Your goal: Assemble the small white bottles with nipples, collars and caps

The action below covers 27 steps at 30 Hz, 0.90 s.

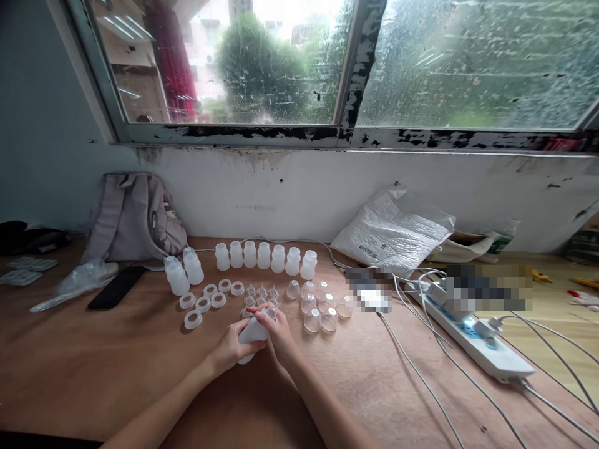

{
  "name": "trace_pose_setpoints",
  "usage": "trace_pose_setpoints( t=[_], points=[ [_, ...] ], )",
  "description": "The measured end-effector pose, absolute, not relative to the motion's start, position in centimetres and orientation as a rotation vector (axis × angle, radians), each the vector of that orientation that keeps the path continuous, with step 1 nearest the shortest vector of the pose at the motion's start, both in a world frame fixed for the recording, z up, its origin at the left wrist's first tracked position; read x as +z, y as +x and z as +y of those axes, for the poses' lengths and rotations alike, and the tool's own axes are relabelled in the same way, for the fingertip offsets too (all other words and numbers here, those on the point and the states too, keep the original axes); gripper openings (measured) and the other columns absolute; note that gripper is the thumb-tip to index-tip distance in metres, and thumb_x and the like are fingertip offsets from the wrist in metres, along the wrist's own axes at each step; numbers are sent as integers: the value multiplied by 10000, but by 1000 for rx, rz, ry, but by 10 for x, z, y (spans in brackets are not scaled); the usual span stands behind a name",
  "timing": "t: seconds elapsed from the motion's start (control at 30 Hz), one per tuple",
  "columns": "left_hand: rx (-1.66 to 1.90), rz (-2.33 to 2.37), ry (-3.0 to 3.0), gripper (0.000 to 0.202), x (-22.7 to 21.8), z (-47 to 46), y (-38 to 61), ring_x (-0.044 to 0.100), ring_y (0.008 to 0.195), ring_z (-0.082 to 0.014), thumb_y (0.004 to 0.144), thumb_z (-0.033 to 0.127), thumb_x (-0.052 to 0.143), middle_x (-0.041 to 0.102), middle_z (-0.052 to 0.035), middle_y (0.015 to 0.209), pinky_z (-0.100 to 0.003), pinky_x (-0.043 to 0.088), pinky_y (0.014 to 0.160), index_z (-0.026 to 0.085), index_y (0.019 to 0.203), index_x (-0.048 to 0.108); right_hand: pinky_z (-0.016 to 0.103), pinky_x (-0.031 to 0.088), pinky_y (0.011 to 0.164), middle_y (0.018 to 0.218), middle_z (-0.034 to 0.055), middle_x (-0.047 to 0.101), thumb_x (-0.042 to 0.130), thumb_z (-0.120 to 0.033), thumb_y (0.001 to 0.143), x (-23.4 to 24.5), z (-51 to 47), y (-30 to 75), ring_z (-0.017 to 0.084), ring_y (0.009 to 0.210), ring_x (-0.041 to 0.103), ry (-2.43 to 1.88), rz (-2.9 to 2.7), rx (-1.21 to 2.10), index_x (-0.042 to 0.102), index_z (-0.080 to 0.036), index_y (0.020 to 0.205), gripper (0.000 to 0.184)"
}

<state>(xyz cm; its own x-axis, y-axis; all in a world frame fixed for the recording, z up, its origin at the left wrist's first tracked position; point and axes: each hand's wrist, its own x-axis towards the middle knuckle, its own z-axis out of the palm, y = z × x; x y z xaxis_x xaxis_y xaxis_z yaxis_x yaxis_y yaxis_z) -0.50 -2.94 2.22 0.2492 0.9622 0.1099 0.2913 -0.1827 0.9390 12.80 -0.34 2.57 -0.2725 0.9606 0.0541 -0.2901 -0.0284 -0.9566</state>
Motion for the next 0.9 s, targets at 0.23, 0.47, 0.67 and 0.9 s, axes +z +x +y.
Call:
trace_pose_setpoints(
  t=[0.23,0.47,0.67,0.9],
  points=[
    [1080,1237,1963,431,16,-32,-5,596,827,-202,708,328,584,628,-50,958,-291,479,700,206,1111,491,335,450,712,924,65,640,625,-402,675,28,-4,128,235,861,577,-817,-1283,1458,537,-201,754,234],
    [1260,1367,2205,493,-2,-14,-18,543,989,-231,722,395,578,567,-86,1076,-370,442,860,194,1152,443,283,401,541,842,42,586,626,-434,663,36,4,153,152,573,516,-1120,-1623,813,539,-236,1011,410],
    [1244,1382,2249,470,1,-14,-23,561,915,-221,715,374,588,542,-72,1017,-349,473,788,198,1128,452,266,295,492,598,33,555,492,-433,755,56,12,215,188,560,512,-1757,-1774,160,596,-225,800,238],
    [1177,1278,2335,502,-2,-14,-25,561,920,-216,703,397,604,545,-62,1048,-342,474,779,217,1142,443,244,303,477,585,7,578,560,-310,687,35,23,244,173,548,535,-1856,-1970,307,583,-222,863,198]
  ],
)
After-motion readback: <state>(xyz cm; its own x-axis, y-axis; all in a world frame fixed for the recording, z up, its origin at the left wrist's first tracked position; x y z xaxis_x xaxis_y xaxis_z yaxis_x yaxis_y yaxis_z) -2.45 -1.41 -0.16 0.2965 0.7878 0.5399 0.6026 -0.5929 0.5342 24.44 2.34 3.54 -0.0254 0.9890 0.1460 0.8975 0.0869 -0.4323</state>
